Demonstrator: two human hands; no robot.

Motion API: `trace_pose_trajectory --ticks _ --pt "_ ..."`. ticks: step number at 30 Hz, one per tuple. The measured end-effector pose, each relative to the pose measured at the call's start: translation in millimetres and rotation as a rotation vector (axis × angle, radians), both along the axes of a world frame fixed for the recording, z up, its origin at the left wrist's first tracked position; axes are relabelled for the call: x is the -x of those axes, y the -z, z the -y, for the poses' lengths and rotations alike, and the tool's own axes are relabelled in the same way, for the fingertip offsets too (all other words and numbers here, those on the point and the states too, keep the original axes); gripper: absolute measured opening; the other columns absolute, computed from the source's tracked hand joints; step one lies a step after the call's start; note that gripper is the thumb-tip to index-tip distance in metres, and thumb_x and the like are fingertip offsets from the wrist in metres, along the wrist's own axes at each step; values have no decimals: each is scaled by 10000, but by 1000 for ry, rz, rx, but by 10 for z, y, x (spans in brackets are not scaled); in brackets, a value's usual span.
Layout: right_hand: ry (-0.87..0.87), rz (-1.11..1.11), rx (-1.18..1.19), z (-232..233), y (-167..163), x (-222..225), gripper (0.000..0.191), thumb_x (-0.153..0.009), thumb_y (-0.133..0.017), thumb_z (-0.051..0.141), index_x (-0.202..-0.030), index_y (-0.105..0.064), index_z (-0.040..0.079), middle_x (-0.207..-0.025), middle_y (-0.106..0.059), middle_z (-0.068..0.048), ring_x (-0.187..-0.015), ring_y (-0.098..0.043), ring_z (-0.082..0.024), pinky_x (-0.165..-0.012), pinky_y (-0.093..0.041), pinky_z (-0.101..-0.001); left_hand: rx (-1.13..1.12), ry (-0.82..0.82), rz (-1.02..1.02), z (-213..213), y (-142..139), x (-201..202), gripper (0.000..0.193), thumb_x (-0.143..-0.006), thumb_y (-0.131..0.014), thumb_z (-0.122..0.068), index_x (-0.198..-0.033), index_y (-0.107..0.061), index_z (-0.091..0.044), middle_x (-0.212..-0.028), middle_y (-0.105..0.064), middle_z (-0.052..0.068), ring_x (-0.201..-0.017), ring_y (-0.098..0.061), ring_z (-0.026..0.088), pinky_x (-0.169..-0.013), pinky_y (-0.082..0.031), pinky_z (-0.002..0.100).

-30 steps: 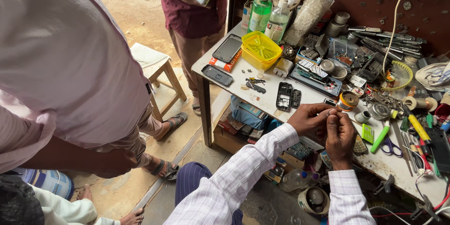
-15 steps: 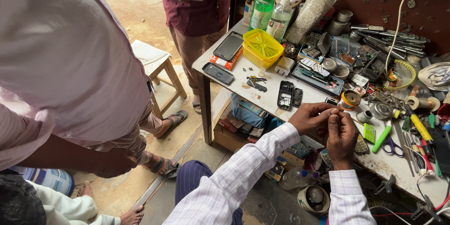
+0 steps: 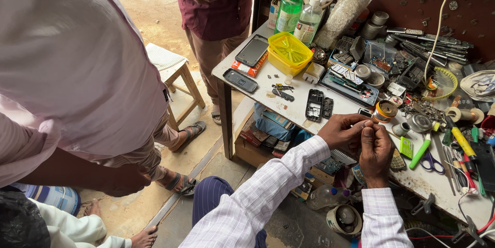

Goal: The person disassembles a mobile phone, removes the battery and circuit board, and uses a screwdriver to adjust internal components. They then reassemble the phone and hand it to a customer.

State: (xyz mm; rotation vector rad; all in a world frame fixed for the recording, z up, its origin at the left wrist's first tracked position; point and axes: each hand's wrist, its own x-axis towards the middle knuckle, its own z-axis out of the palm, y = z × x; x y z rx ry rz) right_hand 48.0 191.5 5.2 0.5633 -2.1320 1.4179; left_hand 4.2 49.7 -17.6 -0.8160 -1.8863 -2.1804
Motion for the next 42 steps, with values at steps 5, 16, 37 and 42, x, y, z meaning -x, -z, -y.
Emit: trace_pose_trajectory --ticks 5,16,37,42 --pt "-4 1 9 8 -6 -9 387 -1130 -556 374 -1120 -639 -3 -887 -657 -58 -810 -593 -104 -705 -489 -271 -1 -1 -7 2 -14 -8 369 -1074 -614 -295 -1301 -692 -15 -1008 -781 99 -868 -718 105 -747 -614 283" --pt "-2 3 7 3 -5 -9 397 -1127 -557 385 -1108 -642 -3 -885 -667 -67 -810 -610 -108 -704 -499 -272 5 3 -7 14 -50 -29 375 -1075 -613 -294 -1303 -691 -7 -998 -782 103 -856 -716 104 -731 -612 283" --pt "-4 1 1 -1 -5 -4 399 -1126 -551 382 -1104 -643 -5 -869 -668 -68 -790 -613 -108 -685 -501 -270 -15 9 13 15 -68 -52 367 -1078 -615 -293 -1299 -696 -11 -987 -782 102 -847 -701 95 -725 -602 281" --pt "-7 -8 0 -3 3 7 398 -1130 -553 381 -1110 -644 -6 -865 -663 -66 -786 -603 -106 -684 -496 -269 35 -28 -17 14 -74 -38 365 -1072 -609 -296 -1295 -702 -22 -998 -787 102 -851 -722 104 -732 -609 281"
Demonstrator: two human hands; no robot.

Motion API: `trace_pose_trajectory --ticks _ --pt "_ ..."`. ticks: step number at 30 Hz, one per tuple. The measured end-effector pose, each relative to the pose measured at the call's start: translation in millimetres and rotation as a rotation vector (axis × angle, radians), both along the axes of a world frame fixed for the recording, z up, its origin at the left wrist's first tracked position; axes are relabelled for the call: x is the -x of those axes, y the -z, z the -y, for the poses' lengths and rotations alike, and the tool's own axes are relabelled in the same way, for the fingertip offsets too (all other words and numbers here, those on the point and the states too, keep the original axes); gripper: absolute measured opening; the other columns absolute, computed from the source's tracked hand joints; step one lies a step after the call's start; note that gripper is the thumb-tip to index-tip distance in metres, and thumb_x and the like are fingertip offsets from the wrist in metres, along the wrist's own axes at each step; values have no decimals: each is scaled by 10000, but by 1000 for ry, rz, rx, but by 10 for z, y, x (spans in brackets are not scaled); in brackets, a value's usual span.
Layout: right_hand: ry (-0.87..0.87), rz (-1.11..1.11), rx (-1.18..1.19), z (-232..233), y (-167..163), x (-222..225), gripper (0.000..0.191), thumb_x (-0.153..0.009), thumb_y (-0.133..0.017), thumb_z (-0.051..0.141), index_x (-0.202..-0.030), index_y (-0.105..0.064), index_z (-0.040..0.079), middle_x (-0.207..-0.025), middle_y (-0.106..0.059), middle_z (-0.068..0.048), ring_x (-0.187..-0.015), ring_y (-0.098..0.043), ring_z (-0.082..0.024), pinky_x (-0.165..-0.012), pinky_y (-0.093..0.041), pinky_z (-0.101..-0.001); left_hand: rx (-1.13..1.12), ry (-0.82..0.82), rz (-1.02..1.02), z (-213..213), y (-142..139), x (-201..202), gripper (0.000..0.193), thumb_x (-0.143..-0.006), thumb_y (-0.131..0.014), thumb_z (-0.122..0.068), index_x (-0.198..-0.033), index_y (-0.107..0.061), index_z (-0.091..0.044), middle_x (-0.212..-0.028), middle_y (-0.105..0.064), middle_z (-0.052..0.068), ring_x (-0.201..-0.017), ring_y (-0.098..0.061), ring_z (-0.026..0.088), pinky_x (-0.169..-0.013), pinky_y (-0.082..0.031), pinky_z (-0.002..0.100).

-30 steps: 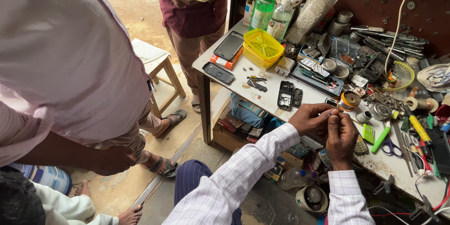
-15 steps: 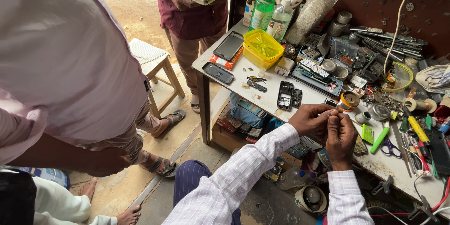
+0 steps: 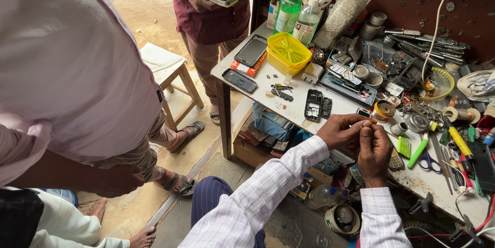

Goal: The person disassembles a mobile phone, removes the battery and circuit board, and uses a screwdriver to adjust internal components. They then reassemble the phone and hand it to a customer.

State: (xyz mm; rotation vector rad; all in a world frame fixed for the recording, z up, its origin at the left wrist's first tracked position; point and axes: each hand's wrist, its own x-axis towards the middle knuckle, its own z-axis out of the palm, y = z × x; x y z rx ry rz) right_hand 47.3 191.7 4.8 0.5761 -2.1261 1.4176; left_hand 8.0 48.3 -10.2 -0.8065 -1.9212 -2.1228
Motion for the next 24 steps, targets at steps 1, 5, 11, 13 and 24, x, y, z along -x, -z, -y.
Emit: trace_pose_trajectory --ticks 1,5,11,13,24 --pt "-8 -8 2 0 3 2 398 -1131 -552 381 -1113 -643 -6 -870 -663 -65 -791 -606 -105 -689 -499 -267 13 -9 -5 -1 2 2 363 -1071 -609 -296 -1292 -704 -25 -999 -788 102 -851 -726 105 -733 -611 282" --pt "-29 -24 17 2 5 5 395 -1136 -552 378 -1125 -638 -8 -883 -662 -62 -796 -604 -102 -696 -502 -266 -26 20 24 1 21 -6 360 -1072 -613 -291 -1295 -700 -22 -1007 -786 105 -862 -723 109 -742 -614 286" --pt "-26 80 66 0 8 2 383 -1114 -540 370 -1074 -628 0 -808 -647 -44 -714 -599 -92 -631 -498 -259 -13 12 -1 0 25 3 351 -1072 -613 -280 -1293 -700 -21 -1005 -785 98 -860 -720 102 -743 -612 283" --pt "-30 87 77 -8 14 2 383 -1123 -524 373 -1070 -626 7 -807 -639 -36 -712 -595 -85 -627 -494 -254 -11 18 -8 2 24 3 347 -1074 -608 -272 -1295 -698 -20 -1000 -782 94 -851 -715 98 -741 -611 282" --pt "8 52 46 -13 30 11 404 -1151 -481 383 -1047 -627 21 -841 -614 -16 -760 -557 -74 -664 -479 -251 -9 39 32 6 -8 -15 360 -1092 -591 -291 -1331 -702 -45 -938 -770 89 -797 -668 86 -685 -578 274"
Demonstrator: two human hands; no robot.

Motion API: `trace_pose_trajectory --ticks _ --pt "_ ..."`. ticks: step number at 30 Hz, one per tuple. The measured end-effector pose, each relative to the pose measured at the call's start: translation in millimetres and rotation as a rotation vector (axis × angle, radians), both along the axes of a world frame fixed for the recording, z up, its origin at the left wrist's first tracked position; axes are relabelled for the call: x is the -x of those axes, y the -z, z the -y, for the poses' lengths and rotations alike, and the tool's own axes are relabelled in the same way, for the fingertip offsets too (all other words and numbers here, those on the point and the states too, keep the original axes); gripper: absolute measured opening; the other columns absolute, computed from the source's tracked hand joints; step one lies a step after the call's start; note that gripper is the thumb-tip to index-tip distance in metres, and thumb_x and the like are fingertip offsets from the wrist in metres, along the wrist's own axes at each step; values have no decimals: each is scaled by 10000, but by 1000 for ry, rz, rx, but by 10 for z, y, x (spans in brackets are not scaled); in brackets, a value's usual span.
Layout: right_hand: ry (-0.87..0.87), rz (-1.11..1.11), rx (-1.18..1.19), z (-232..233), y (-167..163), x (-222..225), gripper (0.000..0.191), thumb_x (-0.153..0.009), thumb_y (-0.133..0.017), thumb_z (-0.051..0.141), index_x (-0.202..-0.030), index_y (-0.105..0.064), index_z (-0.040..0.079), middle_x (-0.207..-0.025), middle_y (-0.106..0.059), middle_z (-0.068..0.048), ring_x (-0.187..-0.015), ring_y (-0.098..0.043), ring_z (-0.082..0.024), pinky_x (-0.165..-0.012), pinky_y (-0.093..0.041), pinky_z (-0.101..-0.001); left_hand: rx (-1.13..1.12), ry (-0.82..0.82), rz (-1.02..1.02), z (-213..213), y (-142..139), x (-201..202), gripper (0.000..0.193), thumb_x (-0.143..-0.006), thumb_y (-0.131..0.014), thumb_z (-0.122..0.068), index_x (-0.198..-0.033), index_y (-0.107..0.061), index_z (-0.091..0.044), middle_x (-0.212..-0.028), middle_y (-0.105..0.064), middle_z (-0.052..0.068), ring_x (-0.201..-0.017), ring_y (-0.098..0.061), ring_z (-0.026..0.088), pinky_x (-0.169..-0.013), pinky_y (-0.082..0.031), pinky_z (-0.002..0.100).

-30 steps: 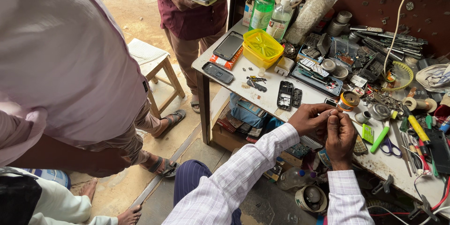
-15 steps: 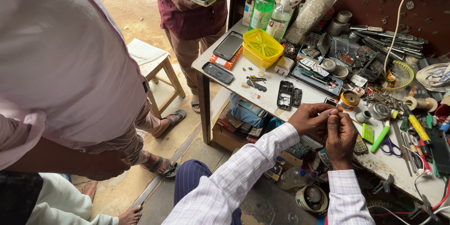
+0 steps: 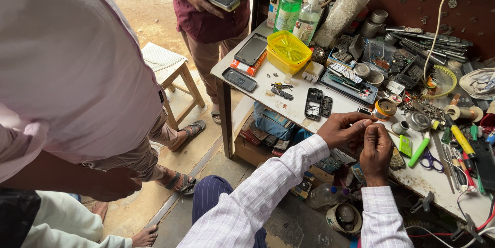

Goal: The person disassembles a mobile phone, removes the battery and circuit board, and uses a screwdriver to adjust internal components. They then reassemble the phone and hand it to a customer.

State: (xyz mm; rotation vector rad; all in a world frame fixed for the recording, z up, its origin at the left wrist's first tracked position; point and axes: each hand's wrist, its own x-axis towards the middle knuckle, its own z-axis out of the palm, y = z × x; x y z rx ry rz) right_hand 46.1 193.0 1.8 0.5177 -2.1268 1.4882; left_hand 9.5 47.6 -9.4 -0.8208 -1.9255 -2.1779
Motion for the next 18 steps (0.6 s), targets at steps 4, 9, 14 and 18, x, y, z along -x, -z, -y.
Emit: trace_pose_trajectory --ticks 4,9,14,18 --pt "-36 7 43 -4 16 20 401 -1178 -451 378 -1071 -603 22 -900 -599 -21 -816 -557 -67 -715 -499 -244 50 -48 -94 22 -40 -9 377 -1083 -586 -348 -1320 -700 -78 -997 -787 76 -853 -726 97 -743 -605 275" --pt "-15 7 31 -6 31 31 395 -1174 -446 362 -1061 -598 16 -892 -598 -22 -802 -558 -68 -703 -502 -243 41 -2 -43 38 -64 -30 400 -1084 -568 -362 -1345 -689 -83 -1020 -785 82 -872 -729 110 -754 -615 289" --pt "-11 -1 23 0 15 23 385 -1178 -453 347 -1048 -595 14 -872 -594 -27 -790 -557 -72 -693 -496 -248 46 -19 -66 34 -55 -22 393 -1088 -574 -359 -1340 -692 -81 -1045 -786 85 -903 -735 113 -778 -615 289" --pt "1 -2 17 4 8 10 383 -1180 -461 341 -1043 -597 10 -877 -603 -30 -794 -561 -73 -698 -497 -250 46 -22 -92 39 -42 -13 393 -1091 -568 -357 -1347 -688 -84 -1045 -783 81 -901 -726 103 -786 -608 286"
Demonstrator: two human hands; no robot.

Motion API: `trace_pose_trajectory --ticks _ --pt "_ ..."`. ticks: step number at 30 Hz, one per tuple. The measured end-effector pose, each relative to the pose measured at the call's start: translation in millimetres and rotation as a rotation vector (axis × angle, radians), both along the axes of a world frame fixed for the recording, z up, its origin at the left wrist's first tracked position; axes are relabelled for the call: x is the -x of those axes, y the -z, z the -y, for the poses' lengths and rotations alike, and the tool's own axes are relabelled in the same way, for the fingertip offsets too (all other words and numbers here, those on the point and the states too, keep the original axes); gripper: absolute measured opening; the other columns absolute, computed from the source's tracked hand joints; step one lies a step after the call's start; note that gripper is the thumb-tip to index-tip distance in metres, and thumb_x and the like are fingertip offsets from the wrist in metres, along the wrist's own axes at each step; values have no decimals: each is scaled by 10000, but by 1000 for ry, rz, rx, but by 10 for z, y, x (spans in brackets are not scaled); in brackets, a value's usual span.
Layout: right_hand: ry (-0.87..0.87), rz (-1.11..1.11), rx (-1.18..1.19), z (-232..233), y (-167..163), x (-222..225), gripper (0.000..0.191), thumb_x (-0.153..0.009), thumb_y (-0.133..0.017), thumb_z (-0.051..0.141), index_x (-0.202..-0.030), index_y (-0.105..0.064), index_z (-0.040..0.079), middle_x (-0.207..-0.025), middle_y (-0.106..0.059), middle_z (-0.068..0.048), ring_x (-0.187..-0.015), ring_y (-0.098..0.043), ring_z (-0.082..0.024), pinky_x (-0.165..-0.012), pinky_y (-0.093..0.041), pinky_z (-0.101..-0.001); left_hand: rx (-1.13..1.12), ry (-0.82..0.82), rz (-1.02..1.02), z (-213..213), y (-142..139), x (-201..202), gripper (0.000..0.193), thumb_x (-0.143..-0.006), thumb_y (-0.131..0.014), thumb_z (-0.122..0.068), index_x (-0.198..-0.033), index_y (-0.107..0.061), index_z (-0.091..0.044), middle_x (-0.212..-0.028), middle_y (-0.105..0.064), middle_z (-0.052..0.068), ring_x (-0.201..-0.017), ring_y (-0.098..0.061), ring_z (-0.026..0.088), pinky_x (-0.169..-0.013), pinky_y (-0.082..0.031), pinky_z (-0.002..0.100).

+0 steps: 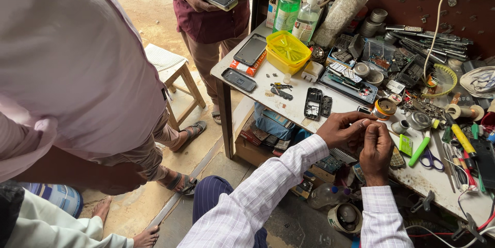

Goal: The person disassembles a mobile phone, removes the battery and circuit board, and uses a screwdriver to adjust internal components. They then reassemble the phone and hand it to a customer.

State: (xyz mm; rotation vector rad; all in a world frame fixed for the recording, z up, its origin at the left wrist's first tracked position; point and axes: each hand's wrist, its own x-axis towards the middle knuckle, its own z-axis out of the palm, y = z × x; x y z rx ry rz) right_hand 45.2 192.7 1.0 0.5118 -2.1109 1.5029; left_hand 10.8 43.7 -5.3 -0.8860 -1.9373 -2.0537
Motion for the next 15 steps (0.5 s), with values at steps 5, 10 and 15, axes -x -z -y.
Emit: trace_pose_trajectory --ticks 5,10,15 --pt "-14 8 21 6 -11 -6 377 -1175 -464 343 -1072 -606 9 -902 -612 -32 -804 -569 -71 -707 -508 -246 -1 13 39 -4 -10 -8 392 -1091 -566 -351 -1351 -687 -84 -976 -778 69 -831 -698 85 -734 -596 278" --pt "-30 13 31 13 -30 -23 377 -1172 -464 345 -1128 -627 8 -943 -643 -45 -832 -595 -75 -723 -518 -242 -17 22 54 -5 -19 -26 378 -1094 -565 -334 -1350 -684 -83 -919 -763 44 -785 -671 59 -693 -582 258" --pt "-9 37 26 19 -36 -31 374 -1161 -468 347 -1127 -633 14 -930 -655 -52 -815 -608 -84 -710 -524 -249 -39 37 68 -9 -13 -30 363 -1099 -569 -306 -1355 -688 -78 -891 -751 41 -765 -647 47 -668 -571 248"
